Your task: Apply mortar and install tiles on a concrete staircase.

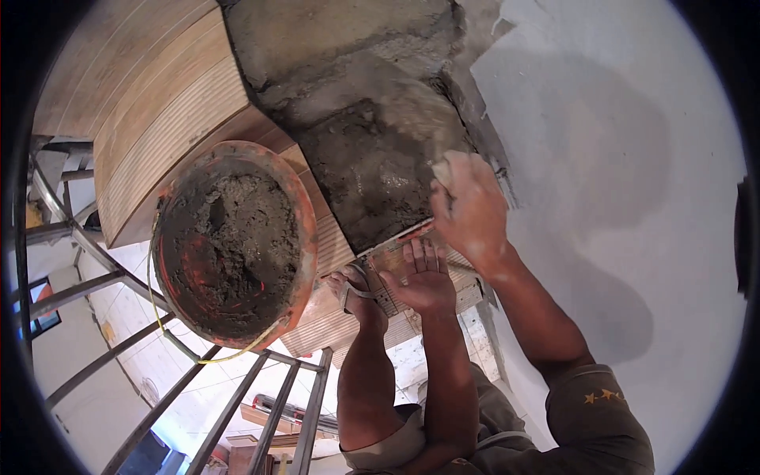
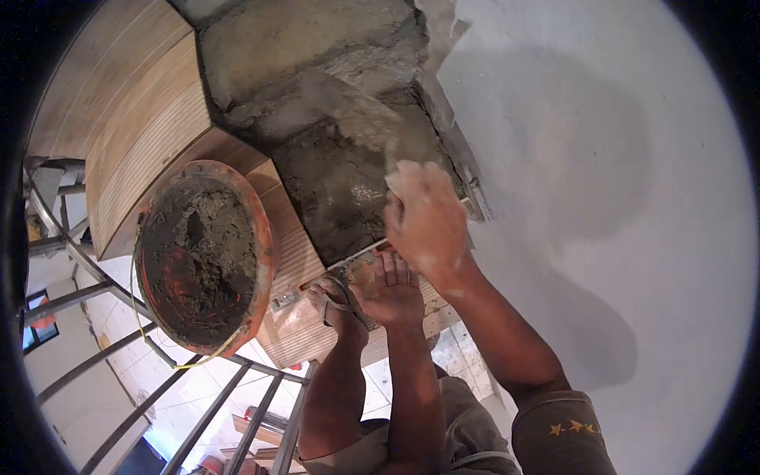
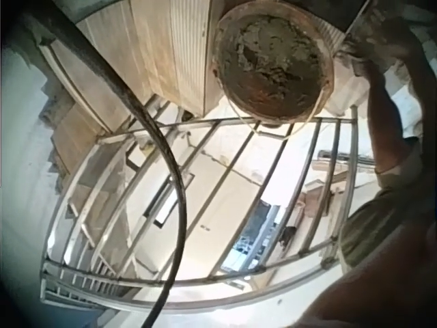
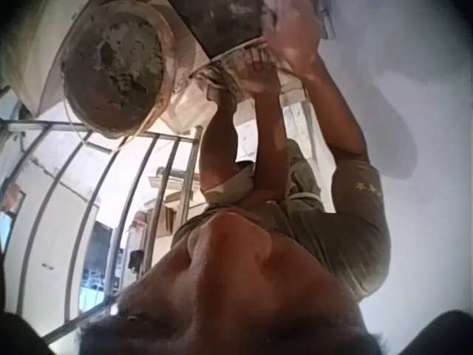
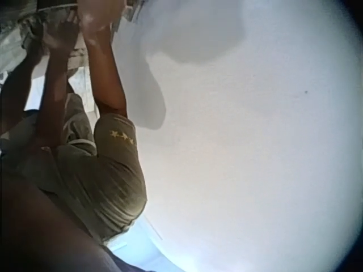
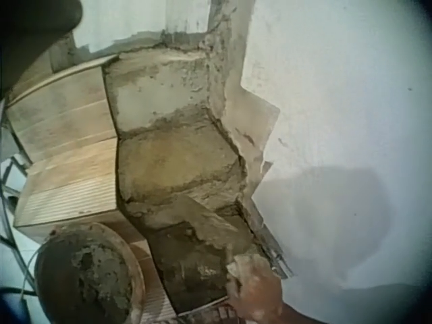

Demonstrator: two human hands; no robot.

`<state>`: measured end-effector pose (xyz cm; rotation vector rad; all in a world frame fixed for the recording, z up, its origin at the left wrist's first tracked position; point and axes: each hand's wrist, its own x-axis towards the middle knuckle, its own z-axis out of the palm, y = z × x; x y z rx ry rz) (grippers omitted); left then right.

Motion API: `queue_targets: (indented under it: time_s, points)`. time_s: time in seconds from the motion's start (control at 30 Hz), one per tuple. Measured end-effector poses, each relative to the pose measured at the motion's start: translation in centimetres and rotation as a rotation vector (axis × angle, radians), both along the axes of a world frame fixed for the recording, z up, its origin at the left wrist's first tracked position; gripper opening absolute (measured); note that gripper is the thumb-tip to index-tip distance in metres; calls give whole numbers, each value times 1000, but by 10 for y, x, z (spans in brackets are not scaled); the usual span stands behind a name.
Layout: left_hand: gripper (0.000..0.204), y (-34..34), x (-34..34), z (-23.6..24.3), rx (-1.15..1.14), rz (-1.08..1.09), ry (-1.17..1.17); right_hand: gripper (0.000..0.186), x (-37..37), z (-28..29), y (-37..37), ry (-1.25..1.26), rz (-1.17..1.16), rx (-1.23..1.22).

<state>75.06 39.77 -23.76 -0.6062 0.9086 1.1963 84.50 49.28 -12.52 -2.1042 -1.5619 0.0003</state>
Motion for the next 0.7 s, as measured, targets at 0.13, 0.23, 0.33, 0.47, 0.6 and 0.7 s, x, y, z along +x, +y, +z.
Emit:
queue_targets:
  time_s: [0.13,0.23,0.33,0.47,0.6,0.7]
  points:
    - [96,1,-2,-5,9,4,32,31,7,-28,6,156,2,-233]
    - [98,-6,3,-7,23,-5,22,39,13,-54,13,95,-20,-581]
    - [100,-8,6,-9,-10,-9,-23,43,17,-69,-2,120,-72,-560]
    - [99,-5,3,-7,-12,-7,-28,35,26,-74,-20,333,-91,-379]
    - [98,0,4,-5,33,27,28,46,19,-69,-13,1026,-361,-400]
    - [98,-4,10,-6,9,37,69,54,-7,-67,10,1438,-446,-634]
